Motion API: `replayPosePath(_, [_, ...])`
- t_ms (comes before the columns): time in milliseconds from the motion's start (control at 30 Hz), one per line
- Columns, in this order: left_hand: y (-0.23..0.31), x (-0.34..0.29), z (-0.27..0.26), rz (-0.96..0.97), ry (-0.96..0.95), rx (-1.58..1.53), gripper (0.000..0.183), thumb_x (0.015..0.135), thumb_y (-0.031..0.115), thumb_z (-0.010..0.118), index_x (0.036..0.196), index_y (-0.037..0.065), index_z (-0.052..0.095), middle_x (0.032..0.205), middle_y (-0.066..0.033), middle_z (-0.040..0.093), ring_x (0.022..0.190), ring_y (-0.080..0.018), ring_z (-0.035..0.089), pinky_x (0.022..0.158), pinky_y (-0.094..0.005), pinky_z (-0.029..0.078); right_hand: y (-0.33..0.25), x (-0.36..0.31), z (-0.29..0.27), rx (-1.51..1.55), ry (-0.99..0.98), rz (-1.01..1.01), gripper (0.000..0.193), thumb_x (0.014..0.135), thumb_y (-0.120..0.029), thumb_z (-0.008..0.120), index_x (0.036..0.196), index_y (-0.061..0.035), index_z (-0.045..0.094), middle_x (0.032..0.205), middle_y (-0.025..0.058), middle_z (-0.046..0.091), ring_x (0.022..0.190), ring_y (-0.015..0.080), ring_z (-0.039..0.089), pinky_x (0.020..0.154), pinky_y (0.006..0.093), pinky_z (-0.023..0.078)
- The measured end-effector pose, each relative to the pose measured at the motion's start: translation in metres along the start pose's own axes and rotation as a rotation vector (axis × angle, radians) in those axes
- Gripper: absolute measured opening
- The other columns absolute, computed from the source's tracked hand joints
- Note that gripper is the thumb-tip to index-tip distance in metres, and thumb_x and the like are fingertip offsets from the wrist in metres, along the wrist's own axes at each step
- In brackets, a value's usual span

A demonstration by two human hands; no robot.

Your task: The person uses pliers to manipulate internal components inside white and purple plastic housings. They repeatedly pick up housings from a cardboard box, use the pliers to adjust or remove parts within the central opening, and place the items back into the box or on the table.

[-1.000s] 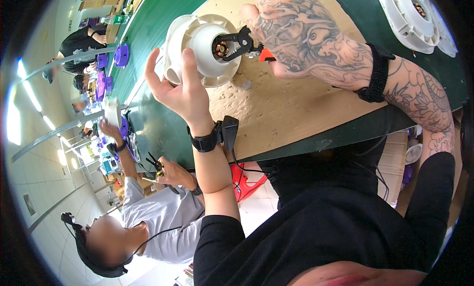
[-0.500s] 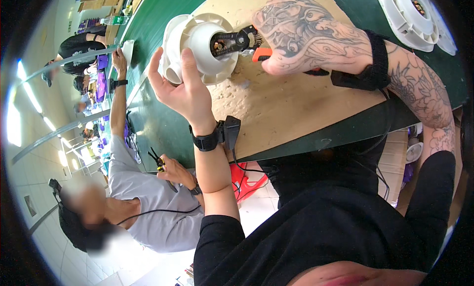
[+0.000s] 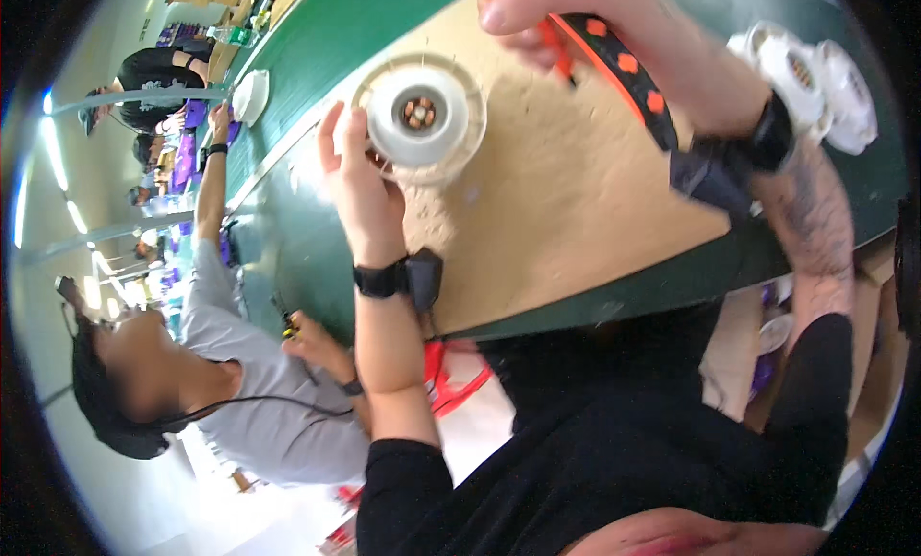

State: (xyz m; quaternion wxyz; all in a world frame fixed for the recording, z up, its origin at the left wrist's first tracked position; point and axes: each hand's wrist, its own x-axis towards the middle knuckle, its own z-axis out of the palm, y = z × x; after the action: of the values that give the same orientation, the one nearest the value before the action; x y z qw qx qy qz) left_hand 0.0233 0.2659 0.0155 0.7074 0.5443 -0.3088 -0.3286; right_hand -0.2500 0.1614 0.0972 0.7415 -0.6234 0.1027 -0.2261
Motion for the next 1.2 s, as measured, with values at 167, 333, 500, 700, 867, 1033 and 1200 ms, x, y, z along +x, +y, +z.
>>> replayPosePath(167, [0.006,-0.009,-0.002,-0.112,-0.001,-0.113,0.039,0.099,0.017,0.068,0.133,0.005,0.054,0.11,-0.0084,0.067,0.091,-0.0149,0.067,0.077,-0.0288,0.056,0.097,-0.017,0.036,0.287,0.316,-0.049,0.033,0.085,-0.031,0.073,0.101,-0.0035,0.062,0.083,0.0044,0.059,0.079,0.0132,0.058,0.07,0.0276,0.045])
replayPosePath(333, [0.027,-0.026,0.01,-0.187,-0.096,-0.126,0.041,0.098,0.019,0.069,0.133,0.004,0.054,0.107,-0.0073,0.066,0.091,-0.013,0.064,0.074,-0.0272,0.054,0.299,-0.026,0.1,0.039,0.654,0.376,0.034,0.085,-0.031,0.073,0.101,-0.0033,0.062,0.084,0.0045,0.059,0.079,0.0132,0.058,0.071,0.0274,0.045])
replayPosePath(500, [0.006,-0.011,-0.025,-0.112,-0.023,-0.026,0.04,0.099,0.019,0.068,0.133,0.003,0.054,0.106,-0.008,0.066,0.085,-0.0128,0.063,0.07,-0.0263,0.053,0.407,-0.039,0.154,-0.378,0.551,0.739,0.035,0.084,-0.032,0.074,0.101,-0.0031,0.063,0.084,0.0045,0.059,0.079,0.0133,0.058,0.071,0.0271,0.045])
replayPosePath(700, [0.013,-0.008,-0.019,-0.148,0.05,-0.021,0.038,0.099,0.018,0.067,0.132,0.003,0.054,0.107,-0.0088,0.067,0.089,-0.0147,0.066,0.072,-0.0278,0.055,0.448,-0.044,0.207,-0.634,0.424,0.881,0.037,0.083,-0.033,0.074,0.101,-0.0029,0.063,0.085,0.0046,0.059,0.08,0.0133,0.058,0.071,0.0269,0.044])
replayPosePath(867, [-0.005,0.015,-0.026,-0.103,-0.026,-0.039,0.04,0.099,0.019,0.067,0.133,0.004,0.054,0.107,-0.0094,0.067,0.088,-0.0148,0.066,0.071,-0.0286,0.056,0.444,-0.05,0.189,-0.384,-0.006,0.849,0.038,0.082,-0.034,0.075,0.101,-0.0028,0.064,0.085,0.0046,0.059,0.08,0.0133,0.058,0.071,0.0266,0.044])
replayPosePath(1033, [-0.003,0.013,-0.038,-0.094,-0.034,-0.023,0.039,0.099,0.02,0.067,0.133,0.005,0.054,0.093,-0.0046,0.065,0.077,-0.0105,0.062,0.059,-0.0239,0.047,0.45,-0.065,0.228,-0.266,-0.191,0.805,0.039,0.081,-0.034,0.075,0.101,-0.0026,0.064,0.085,0.0047,0.059,0.08,0.0133,0.058,0.071,0.0264,0.044])
replayPosePath(1200, [-0.004,0.009,-0.037,-0.105,0.003,-0.062,0.041,0.097,0.02,0.069,0.132,0.003,0.054,0.106,-0.0087,0.066,0.084,-0.0141,0.064,0.07,-0.0265,0.053,0.427,-0.079,0.235,-0.215,-0.259,0.802,0.04,0.081,-0.035,0.075,0.101,-0.0024,0.065,0.086,0.0047,0.06,0.08,0.0133,0.058,0.071,0.0262,0.044])
